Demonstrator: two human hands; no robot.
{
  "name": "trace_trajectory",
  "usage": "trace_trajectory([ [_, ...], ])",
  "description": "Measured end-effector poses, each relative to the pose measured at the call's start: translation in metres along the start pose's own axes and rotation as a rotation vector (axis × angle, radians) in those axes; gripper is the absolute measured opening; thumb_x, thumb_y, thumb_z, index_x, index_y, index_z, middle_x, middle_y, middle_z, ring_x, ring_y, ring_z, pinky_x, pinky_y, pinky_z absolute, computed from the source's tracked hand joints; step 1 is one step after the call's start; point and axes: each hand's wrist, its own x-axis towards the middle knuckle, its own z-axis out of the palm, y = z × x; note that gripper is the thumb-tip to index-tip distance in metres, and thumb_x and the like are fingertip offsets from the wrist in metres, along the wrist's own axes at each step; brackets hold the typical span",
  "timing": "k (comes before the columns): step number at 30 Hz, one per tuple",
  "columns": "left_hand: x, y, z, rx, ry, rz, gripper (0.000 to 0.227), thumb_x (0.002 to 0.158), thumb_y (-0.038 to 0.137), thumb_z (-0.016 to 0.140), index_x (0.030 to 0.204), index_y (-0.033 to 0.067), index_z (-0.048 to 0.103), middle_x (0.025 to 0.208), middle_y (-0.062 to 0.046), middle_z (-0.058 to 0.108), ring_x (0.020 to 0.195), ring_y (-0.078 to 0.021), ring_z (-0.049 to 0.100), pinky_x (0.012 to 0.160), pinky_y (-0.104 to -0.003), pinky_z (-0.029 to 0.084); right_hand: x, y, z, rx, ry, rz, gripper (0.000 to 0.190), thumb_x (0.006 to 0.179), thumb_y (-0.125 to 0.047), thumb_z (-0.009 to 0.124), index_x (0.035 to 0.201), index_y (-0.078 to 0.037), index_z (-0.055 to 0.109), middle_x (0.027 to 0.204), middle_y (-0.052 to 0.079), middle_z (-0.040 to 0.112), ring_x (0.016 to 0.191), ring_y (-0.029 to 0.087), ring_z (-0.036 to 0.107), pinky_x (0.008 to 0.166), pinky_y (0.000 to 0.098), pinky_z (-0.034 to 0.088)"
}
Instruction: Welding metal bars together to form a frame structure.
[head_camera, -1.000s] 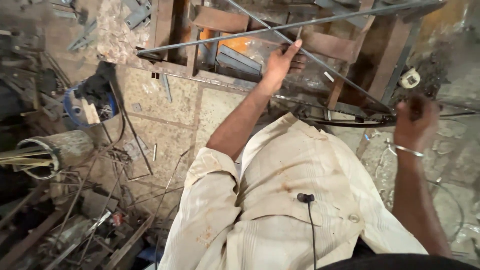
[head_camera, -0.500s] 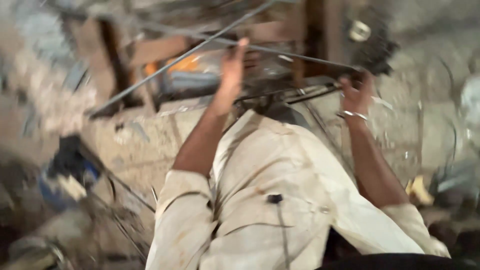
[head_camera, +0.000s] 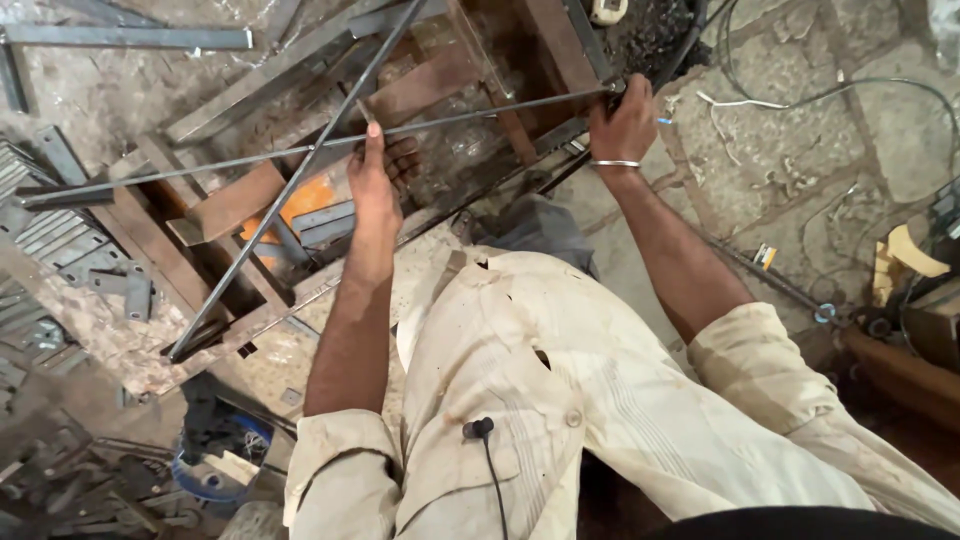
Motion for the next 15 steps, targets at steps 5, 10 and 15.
trace_trajectory([
  [5,-0.002,-0.001,0.008,-0.029,0.007,0.015,0.051,0.093,0.049,0.071,0.117,0.0053,0.06,0.092,-0.014,0.078,0.073,-0.0244,0.075,0.065,-0.037,0.061,-0.003,0.031,0.022,0.02,0.032,-0.101,0.036,0.093,-0.014,0.081,0.111,-0.002,0.052,0.107,0.023,0.059,0.102,0.048,0.056,0.085,0.0557,0.044],
  [10,0.004,-0.014,0.01,0.006,0.105,0.152,0.055,0.084,0.044,0.083,0.116,0.0042,0.063,0.088,-0.008,0.073,0.069,-0.019,0.071,0.061,-0.036,0.061,-0.01,0.098,0.066,0.023,0.055,-0.182,0.069,0.088,-0.012,0.084,0.141,0.007,0.044,0.124,0.027,0.062,0.11,0.047,0.059,0.095,0.0528,0.047],
  [15,0.014,-0.026,0.013,-0.055,0.162,0.123,0.045,0.087,0.04,0.08,0.107,0.0027,0.066,0.083,-0.01,0.075,0.061,-0.02,0.072,0.055,-0.034,0.06,-0.003,0.049,-0.007,0.279,-0.237,-0.13,0.055,0.097,-0.004,0.075,0.145,0.0,0.048,0.132,0.023,0.062,0.115,0.04,0.063,0.103,0.0469,0.054],
])
